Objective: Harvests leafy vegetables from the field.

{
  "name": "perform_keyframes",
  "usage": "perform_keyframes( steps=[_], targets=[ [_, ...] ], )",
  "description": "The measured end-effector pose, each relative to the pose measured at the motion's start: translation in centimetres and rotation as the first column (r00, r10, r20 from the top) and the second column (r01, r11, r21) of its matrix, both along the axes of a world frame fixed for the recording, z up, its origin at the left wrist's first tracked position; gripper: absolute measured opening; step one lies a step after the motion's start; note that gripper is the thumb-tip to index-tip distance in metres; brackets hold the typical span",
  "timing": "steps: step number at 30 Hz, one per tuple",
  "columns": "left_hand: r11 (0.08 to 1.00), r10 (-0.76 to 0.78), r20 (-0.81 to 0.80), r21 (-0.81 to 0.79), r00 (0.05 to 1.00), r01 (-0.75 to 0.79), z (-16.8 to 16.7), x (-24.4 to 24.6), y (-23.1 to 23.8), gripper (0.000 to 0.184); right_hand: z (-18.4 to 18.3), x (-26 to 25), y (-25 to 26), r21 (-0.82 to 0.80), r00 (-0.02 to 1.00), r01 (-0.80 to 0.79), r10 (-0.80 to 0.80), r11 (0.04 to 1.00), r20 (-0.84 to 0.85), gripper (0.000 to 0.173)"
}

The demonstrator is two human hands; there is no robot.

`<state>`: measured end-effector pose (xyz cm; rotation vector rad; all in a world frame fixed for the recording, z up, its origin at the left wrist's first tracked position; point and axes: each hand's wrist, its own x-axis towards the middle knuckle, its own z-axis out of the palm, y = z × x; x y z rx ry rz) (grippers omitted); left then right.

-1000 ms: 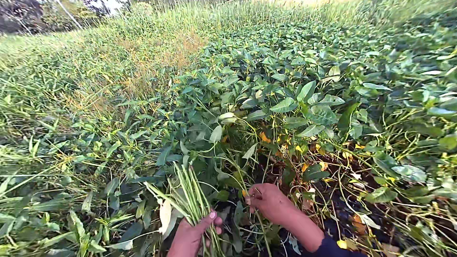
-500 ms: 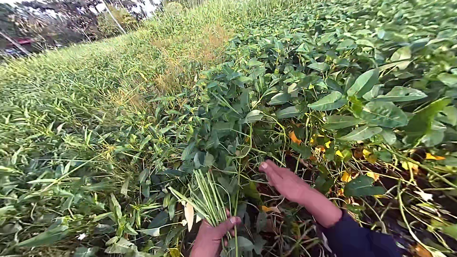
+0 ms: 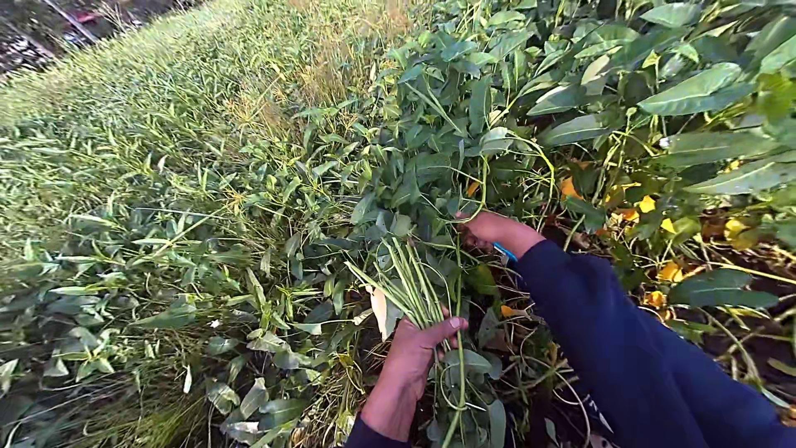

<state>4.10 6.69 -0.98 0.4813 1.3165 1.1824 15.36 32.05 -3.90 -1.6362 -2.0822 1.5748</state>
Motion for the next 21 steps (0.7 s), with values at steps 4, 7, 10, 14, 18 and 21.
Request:
perform_keyframes(
  steps=[4, 7, 10, 14, 18, 21],
  targets=[
    [1.000, 0.014, -0.003, 0.021, 1.000, -0.013, 0.3, 0.3, 0.1, 0.011, 0.3, -0.9, -0.6, 0.019, 0.996, -0.045, 0.044, 0.999, 0.073, 0.059],
    [0.998, 0.017, 0.043, 0.054, 0.999, -0.019, 0.0, -1.0, -1.0, 0.015, -0.6, 1.1, -0.9, 0.201, 0.999, -0.049, 0.044, 0.978, 0.029, 0.052],
    [0.998, -0.024, 0.063, 0.064, 0.998, 0.020, 0.4, -1.4, -3.0, 0.020, 2.2, 5.3, -4.8, 0.165, 0.985, 0.151, -0.133, 0.975, -0.114, 0.056],
    [0.985, -0.129, 0.040, 0.123, 0.991, 0.124, 0.8, -0.1, -3.5, 0.022, 5.2, 8.3, -14.3, -0.112, 0.895, 0.171, -0.202, 0.979, -0.397, 0.050],
    [0.957, -0.239, 0.016, 0.176, 0.971, 0.233, 1.2, 1.3, -3.2, 0.020, 5.1, 8.6, -18.0, -0.106, 0.841, 0.102, -0.143, 0.989, -0.522, 0.021],
    [0.961, -0.157, -0.020, 0.226, 0.987, 0.157, 1.7, 0.4, -3.3, 0.016, 7.1, 12.8, -18.0, -0.110, 0.772, 0.255, -0.271, 0.961, -0.574, 0.012]
  ],
)
